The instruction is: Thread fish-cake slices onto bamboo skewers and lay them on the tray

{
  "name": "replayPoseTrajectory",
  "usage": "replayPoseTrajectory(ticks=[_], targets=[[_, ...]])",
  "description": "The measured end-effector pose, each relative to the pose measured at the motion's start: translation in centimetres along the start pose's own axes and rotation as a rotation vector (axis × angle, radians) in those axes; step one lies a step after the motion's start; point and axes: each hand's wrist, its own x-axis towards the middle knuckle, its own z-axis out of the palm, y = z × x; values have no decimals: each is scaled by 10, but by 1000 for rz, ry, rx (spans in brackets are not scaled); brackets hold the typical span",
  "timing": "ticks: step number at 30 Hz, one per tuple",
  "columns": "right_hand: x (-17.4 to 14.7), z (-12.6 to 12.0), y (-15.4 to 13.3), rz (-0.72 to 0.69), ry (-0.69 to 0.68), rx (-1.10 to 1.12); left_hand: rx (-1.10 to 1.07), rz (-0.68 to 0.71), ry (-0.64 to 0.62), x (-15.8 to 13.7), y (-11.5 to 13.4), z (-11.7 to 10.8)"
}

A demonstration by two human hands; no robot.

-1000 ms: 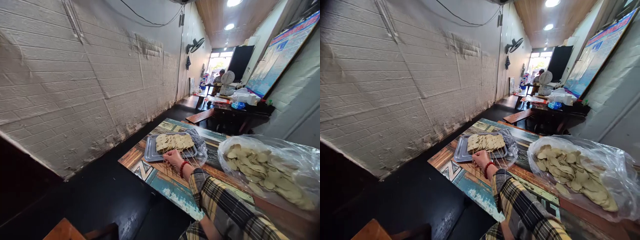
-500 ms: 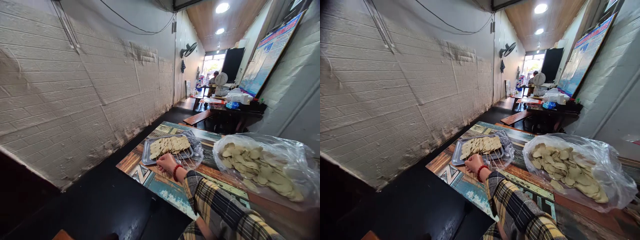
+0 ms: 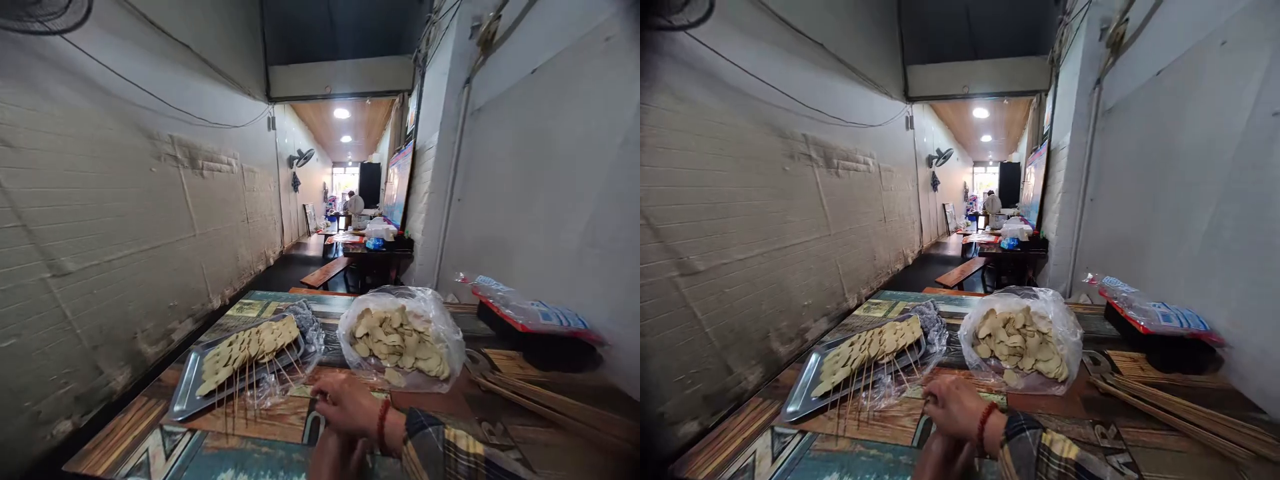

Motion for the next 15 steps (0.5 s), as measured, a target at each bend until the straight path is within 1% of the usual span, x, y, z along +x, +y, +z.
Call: replayPoseTrajectory(ticks=[3,7,9,12,13,15], targets=[[-44,-23,38,31,42,-67,3,19,-14,4,-1,-1],[-101,-43,83,113,129,-90,60,-45,3,5,5,-11],[-127,-52,100,145,184,-79,74,-54,-50,11,10,-18],[-160,-64,120,191,273,-66,79,-105,-175,26,21,-27],[-169,-67,127,204,305,-69,102,-113,-229,31,28,-28],[-184,-73,140,232,376,-89,118,-88,-297,43,44,-24]])
